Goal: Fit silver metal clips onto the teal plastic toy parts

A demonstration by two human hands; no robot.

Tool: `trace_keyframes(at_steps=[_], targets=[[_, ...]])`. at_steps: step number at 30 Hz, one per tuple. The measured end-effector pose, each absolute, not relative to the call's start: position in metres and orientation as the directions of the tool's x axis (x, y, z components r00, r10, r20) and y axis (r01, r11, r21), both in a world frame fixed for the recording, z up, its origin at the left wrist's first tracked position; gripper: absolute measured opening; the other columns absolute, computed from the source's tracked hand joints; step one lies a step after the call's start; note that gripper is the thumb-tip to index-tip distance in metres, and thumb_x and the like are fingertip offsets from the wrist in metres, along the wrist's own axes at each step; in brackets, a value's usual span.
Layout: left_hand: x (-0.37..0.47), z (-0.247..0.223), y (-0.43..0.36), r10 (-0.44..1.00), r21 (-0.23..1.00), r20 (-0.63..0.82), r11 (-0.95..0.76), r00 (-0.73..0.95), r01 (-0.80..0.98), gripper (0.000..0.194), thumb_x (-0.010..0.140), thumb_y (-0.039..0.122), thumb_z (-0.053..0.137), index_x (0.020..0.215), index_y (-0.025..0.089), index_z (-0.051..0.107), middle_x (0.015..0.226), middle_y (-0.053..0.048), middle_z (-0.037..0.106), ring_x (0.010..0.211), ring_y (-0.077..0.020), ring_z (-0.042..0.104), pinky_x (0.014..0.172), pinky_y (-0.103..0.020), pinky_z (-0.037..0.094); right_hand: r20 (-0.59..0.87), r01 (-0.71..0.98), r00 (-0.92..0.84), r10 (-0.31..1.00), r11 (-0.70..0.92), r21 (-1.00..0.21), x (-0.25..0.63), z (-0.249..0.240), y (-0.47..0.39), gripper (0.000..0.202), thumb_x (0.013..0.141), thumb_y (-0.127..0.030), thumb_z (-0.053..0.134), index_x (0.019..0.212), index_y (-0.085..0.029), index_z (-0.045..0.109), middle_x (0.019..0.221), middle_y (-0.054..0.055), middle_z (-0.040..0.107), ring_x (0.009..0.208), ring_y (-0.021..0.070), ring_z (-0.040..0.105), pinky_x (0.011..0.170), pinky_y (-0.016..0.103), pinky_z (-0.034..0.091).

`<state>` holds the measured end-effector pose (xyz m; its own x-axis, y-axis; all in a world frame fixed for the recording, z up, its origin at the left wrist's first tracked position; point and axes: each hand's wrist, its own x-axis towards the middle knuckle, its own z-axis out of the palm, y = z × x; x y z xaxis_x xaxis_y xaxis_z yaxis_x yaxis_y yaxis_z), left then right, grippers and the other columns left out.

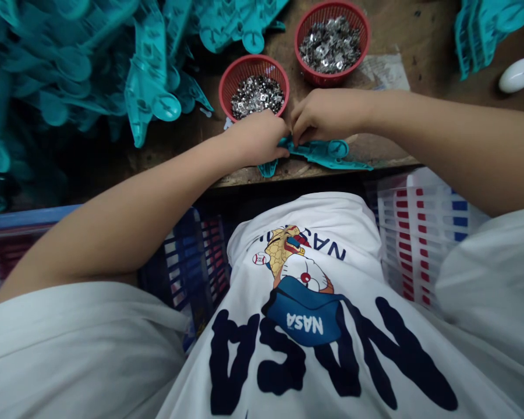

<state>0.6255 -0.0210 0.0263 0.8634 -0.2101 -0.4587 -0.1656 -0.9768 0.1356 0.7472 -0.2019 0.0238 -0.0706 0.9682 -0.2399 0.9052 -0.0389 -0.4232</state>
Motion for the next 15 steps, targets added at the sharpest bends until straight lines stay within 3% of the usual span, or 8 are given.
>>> trace_keyframes(at_steps=[5,11,13,15], targets=[[0.625,0.024,-0.018,-0.219,0.146,-0.446,-0.974,0.868,-0.171,0.056,0.102,0.041,0.072,0.153,0.02,0.08,0.127,-0.017,0.082,0.132,-0.0413,0.073,0.114,-0.048,0.056,-0.223,0.884,-0.049,0.974,-0.061,-0.464,0.748,0.02,-0.203,0.02,0.11,-0.004,0.079,0.126,-0.005,0.089,0.132,0.013,0.082,0.111,0.017,0.067,0.105,0.025,0.044],[0.625,0.028,-0.022,-0.211,0.112,-0.46,-0.977,0.863,-0.179,0.052,0.103,0.04,0.07,0.149,0.018,0.082,0.123,-0.017,0.082,0.129,-0.0408,0.074,0.11,-0.046,0.058,-0.317,0.934,-0.07,0.946,-0.049,-0.353,0.746,0.04,-0.202,0.032,0.112,-0.01,0.078,0.144,-0.009,0.084,0.142,0.017,0.078,0.126,0.0248,0.071,0.113,0.033,0.051],[0.625,0.029,-0.024,-0.195,0.101,-0.462,-0.981,0.865,-0.167,0.05,0.104,0.041,0.069,0.146,0.016,0.083,0.122,-0.018,0.081,0.127,-0.0416,0.075,0.109,-0.047,0.058,-0.36,0.953,0.091,0.928,-0.185,-0.238,0.748,0.053,-0.205,0.032,0.112,-0.014,0.079,0.143,-0.011,0.085,0.135,0.018,0.08,0.126,0.0313,0.075,0.114,0.042,0.055],[0.624,0.03,-0.025,-0.174,0.09,-0.459,-0.985,0.871,-0.149,0.049,0.105,0.041,0.068,0.142,0.014,0.085,0.12,-0.02,0.081,0.125,-0.0426,0.075,0.109,-0.048,0.058,-0.381,0.892,0.408,0.829,-0.451,-0.026,0.753,0.058,-0.211,0.024,0.11,-0.011,0.079,0.131,-0.006,0.087,0.129,0.025,0.08,0.125,0.0424,0.077,0.109,0.056,0.059]])
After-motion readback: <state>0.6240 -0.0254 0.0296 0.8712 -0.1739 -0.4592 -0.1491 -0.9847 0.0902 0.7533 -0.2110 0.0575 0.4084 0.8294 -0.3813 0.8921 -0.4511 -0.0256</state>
